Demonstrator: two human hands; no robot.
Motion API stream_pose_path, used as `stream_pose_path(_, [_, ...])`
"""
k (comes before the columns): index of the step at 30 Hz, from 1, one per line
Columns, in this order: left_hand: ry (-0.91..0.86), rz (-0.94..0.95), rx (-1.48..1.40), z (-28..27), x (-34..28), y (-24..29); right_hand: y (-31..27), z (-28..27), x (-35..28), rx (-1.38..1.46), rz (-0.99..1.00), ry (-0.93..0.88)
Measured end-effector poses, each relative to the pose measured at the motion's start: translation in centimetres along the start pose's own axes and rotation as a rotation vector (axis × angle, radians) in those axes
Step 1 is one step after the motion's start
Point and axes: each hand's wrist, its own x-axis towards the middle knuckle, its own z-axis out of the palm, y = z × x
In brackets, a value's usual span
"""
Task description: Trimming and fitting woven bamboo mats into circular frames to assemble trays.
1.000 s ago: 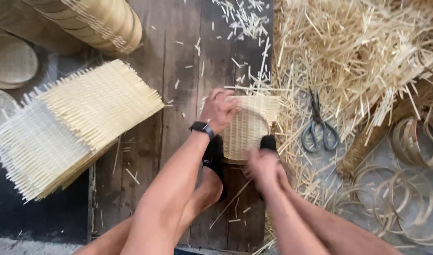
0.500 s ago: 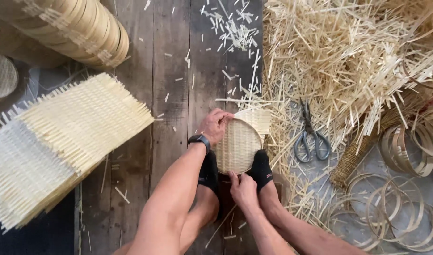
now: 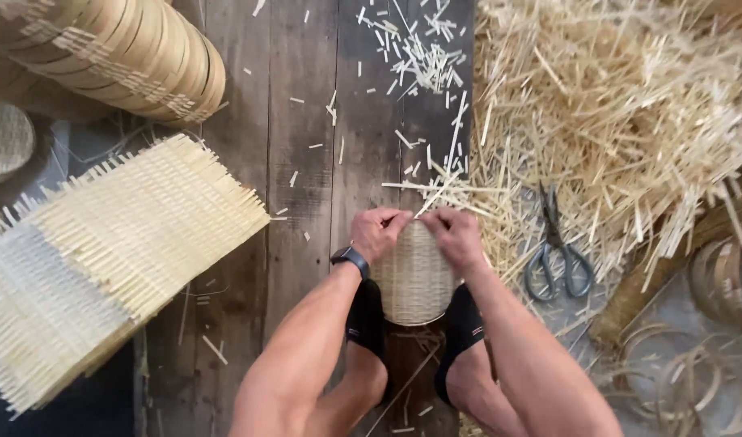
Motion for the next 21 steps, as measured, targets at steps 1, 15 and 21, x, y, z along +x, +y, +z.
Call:
stream_pose_path(1, [-0.003, -0.002, 0.003, 0.0, 0.2, 0.0, -0.3, -0.1, 0.1, 0.003, 0.003, 0.0])
stream_pose_path(15, [-0.15, 0.163, 0.011, -3.7, -6.0, 9.3, -8.8, -25.4, -11.5, -1.024, 0.039, -0.133])
stream_pose_path(21, [-0.06, 0.796, 0.538, -1.1, -12.2, 5.7, 2.4, -26.2, -16.7, -0.928, 0.267, -0.336])
